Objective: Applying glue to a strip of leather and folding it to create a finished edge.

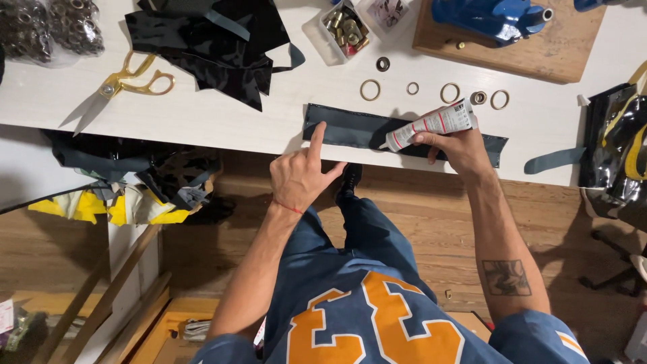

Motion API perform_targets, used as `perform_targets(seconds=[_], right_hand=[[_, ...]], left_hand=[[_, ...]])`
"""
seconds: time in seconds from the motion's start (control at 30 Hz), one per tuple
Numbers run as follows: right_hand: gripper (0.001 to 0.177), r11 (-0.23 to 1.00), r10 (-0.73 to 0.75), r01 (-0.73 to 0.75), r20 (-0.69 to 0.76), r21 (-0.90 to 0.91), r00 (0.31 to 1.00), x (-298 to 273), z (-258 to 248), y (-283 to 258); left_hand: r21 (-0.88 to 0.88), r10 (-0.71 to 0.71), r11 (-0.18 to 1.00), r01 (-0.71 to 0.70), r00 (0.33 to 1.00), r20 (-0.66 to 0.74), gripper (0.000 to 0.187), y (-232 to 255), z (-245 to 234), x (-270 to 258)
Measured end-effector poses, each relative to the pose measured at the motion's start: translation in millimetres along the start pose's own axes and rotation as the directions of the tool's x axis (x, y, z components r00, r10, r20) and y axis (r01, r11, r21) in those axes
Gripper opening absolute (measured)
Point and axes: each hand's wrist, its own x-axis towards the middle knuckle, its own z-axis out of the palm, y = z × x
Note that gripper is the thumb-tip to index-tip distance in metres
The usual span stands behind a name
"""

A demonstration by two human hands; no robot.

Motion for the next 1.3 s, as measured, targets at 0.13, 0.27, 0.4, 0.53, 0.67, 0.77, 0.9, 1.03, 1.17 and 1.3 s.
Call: perform_targets(seconds=[0.13,0.27,0.4,0.53,0.67,0.77,0.9,1.03,1.17,1.3], right_hand=[[0.019,1.000,0.011,-0.011,-0.010,0.020,1.000,3,-3,5],[0.019,1.000,-0.009,0.009,-0.017,-0.007,1.000,0,1,-4],[0.025,0.999,-0.048,0.048,-0.008,-0.003,0.999,-5,10,-19],[0.029,0.997,-0.062,0.062,0.005,0.037,0.998,-10,24,-33],[0.027,0.995,0.009,-0.012,0.031,0.100,0.999,-14,34,-34],[0.030,0.992,-0.022,0.012,0.078,0.126,0.997,-13,47,-32],[0.033,0.986,-0.097,0.081,0.104,0.146,0.990,-4,75,-27],[0.029,0.979,-0.123,0.100,0.127,0.177,0.984,1,109,-43],[0.021,0.986,-0.157,0.145,0.150,0.084,0.976,6,122,-46],[0.020,0.981,-0.177,0.188,0.159,-0.053,0.971,17,125,-40]], left_hand=[[-0.006,-0.003,1.000,0.003,1.000,0.000,0.085,-1,2,-1],[-0.010,-0.006,1.000,0.006,1.000,0.008,0.085,0,2,0],[0.001,-0.011,1.000,0.011,1.000,0.018,0.084,0,2,0],[-0.032,-0.025,0.999,0.027,0.998,0.055,0.086,-3,4,-2],[-0.048,-0.026,0.998,0.028,0.999,0.030,0.086,-4,-5,-1],[-0.140,-0.075,0.987,0.077,0.997,0.017,0.086,-13,-21,-4],[-0.194,-0.201,0.963,0.187,0.978,-0.056,0.075,-32,-35,-17],[-0.139,-0.119,0.986,0.097,0.980,-0.158,0.062,-42,-31,-27],[-0.111,-0.031,0.994,0.014,0.986,-0.162,0.053,-44,-28,-31],[-0.083,0.016,0.996,-0.027,0.991,-0.134,0.055,-51,-21,-32]])
